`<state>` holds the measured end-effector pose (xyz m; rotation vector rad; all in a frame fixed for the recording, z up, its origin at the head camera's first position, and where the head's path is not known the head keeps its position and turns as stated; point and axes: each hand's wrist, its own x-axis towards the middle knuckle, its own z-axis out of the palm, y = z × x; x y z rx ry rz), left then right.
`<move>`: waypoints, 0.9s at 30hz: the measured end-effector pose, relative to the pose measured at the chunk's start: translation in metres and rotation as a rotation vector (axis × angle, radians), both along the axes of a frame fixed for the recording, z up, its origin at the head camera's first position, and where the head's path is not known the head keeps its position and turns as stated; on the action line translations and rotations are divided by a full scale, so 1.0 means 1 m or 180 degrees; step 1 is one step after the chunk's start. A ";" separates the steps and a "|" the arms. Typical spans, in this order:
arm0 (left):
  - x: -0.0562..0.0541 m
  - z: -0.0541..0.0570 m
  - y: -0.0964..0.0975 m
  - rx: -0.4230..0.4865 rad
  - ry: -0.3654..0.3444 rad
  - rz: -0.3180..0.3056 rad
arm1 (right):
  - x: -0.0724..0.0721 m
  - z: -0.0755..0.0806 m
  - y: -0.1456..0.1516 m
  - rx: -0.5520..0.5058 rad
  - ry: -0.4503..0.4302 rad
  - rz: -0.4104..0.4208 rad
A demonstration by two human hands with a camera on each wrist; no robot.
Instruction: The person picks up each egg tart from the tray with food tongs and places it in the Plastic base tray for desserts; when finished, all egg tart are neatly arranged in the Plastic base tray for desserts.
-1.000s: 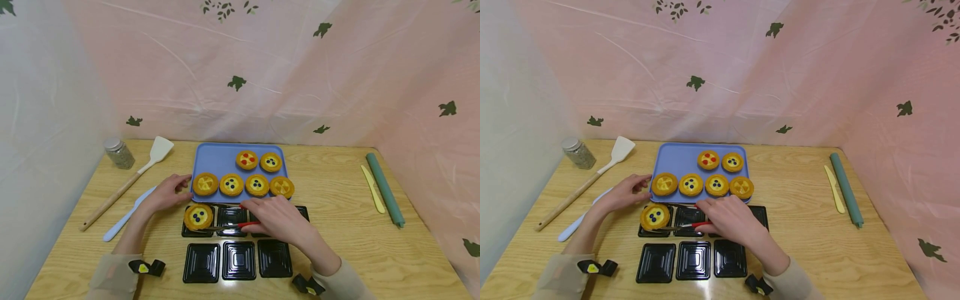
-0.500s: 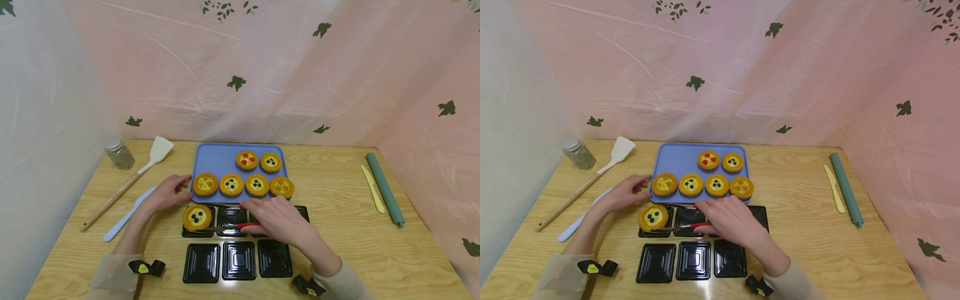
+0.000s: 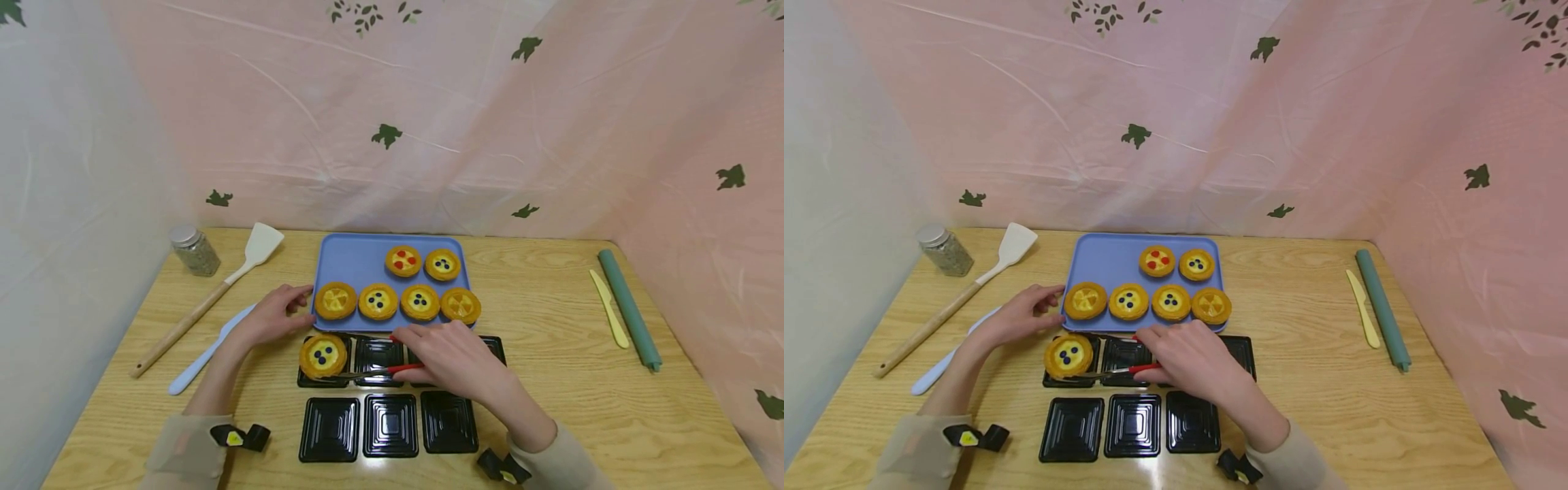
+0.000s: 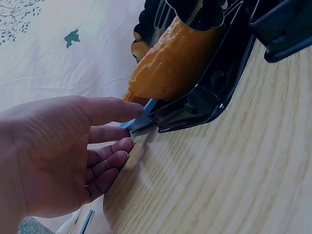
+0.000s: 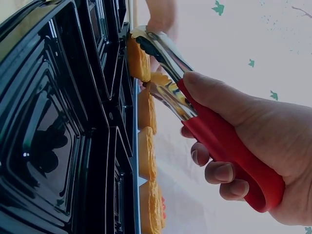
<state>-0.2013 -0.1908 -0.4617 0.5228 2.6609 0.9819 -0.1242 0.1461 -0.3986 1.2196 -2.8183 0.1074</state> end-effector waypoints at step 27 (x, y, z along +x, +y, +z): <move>0.000 0.001 0.000 0.0010 0.0048 -0.0041 | -0.008 0.025 0.028 -0.0245 -0.0101 -0.0548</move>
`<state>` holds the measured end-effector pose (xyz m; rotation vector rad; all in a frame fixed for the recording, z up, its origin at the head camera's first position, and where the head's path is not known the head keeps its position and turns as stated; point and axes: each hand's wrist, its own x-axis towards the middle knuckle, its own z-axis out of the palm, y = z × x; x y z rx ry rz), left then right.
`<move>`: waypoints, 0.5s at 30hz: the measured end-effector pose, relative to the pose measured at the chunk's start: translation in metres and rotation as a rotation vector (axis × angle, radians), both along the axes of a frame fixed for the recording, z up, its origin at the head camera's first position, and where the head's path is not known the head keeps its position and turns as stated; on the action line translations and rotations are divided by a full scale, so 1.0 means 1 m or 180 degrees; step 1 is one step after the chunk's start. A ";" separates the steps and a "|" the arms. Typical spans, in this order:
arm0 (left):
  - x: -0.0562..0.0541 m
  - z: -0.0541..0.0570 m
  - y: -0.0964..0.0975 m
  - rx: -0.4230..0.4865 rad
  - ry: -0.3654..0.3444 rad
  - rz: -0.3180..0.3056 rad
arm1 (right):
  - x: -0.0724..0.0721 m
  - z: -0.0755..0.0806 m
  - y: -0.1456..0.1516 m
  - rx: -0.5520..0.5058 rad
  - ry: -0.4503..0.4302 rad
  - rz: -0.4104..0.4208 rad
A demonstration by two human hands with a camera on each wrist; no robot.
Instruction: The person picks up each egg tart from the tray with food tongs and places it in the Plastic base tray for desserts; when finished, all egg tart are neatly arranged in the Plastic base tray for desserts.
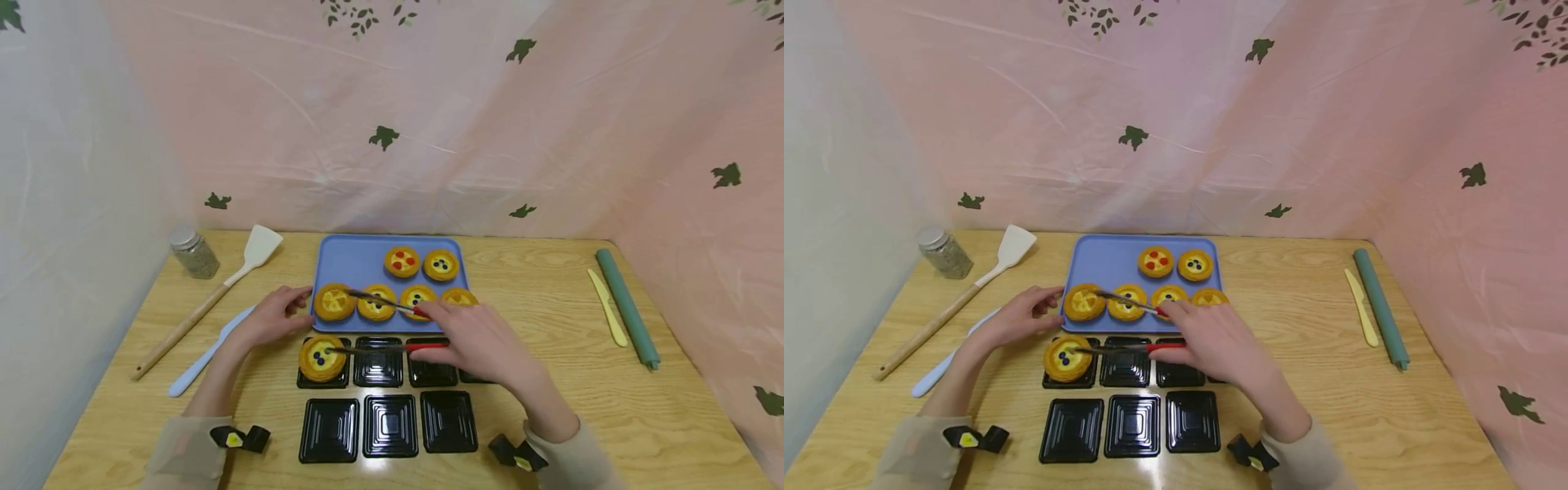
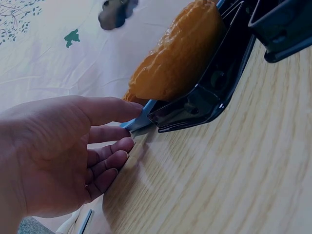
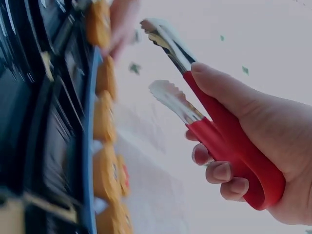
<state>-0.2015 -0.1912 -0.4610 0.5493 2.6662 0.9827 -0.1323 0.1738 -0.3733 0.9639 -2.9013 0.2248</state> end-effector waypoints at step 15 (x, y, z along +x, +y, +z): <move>0.003 -0.001 0.001 0.0037 -0.0007 0.0015 | -0.057 -0.005 0.053 -0.0063 0.0043 -0.0792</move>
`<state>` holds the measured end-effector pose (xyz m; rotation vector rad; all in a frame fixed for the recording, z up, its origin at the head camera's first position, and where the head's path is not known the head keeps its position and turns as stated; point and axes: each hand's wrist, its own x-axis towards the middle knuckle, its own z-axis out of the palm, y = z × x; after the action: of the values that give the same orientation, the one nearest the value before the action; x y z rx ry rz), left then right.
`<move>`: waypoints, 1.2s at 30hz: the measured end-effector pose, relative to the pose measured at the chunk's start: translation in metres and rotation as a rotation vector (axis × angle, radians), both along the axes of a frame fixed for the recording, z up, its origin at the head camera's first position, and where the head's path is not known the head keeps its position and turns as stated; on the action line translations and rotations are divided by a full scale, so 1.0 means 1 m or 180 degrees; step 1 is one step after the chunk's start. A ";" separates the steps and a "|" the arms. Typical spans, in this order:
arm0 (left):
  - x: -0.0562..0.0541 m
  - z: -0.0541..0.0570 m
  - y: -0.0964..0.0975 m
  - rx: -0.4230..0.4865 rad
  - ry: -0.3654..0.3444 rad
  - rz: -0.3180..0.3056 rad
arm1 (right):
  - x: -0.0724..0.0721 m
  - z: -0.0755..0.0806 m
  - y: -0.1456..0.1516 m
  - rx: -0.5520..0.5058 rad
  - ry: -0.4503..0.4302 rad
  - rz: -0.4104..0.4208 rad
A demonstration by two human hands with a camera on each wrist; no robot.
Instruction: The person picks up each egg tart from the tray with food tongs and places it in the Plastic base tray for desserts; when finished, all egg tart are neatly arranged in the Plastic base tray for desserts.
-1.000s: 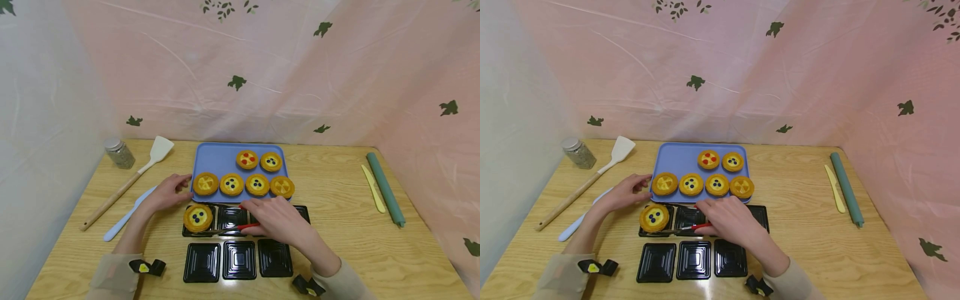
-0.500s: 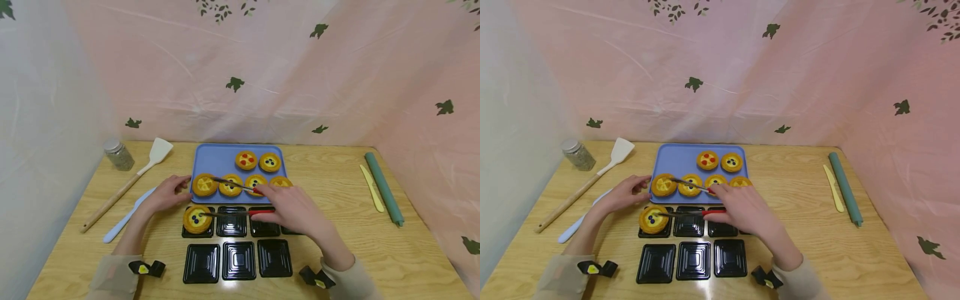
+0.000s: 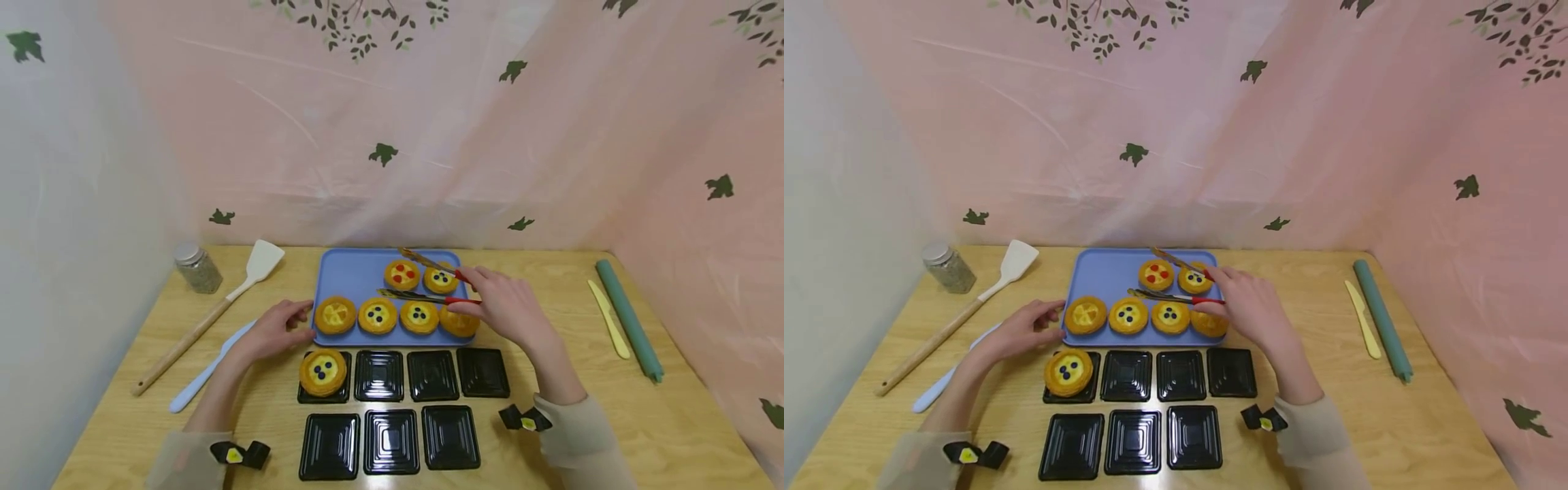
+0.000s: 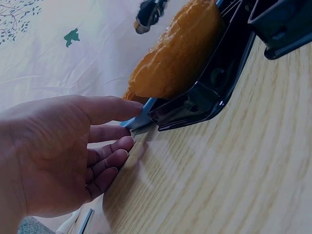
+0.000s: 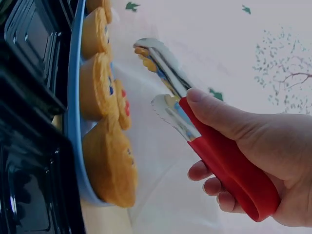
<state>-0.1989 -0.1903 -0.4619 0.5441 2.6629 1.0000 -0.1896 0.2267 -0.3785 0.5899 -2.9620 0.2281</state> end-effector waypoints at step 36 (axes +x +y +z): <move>0.003 -0.005 0.001 -0.0019 -0.0044 0.0051 | -0.017 -0.024 0.009 0.0048 0.0042 -0.0025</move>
<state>-0.1964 -0.1897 -0.4666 0.5136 2.6613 0.9963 -0.2062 0.2359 -0.4024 0.5794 -2.9554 0.2007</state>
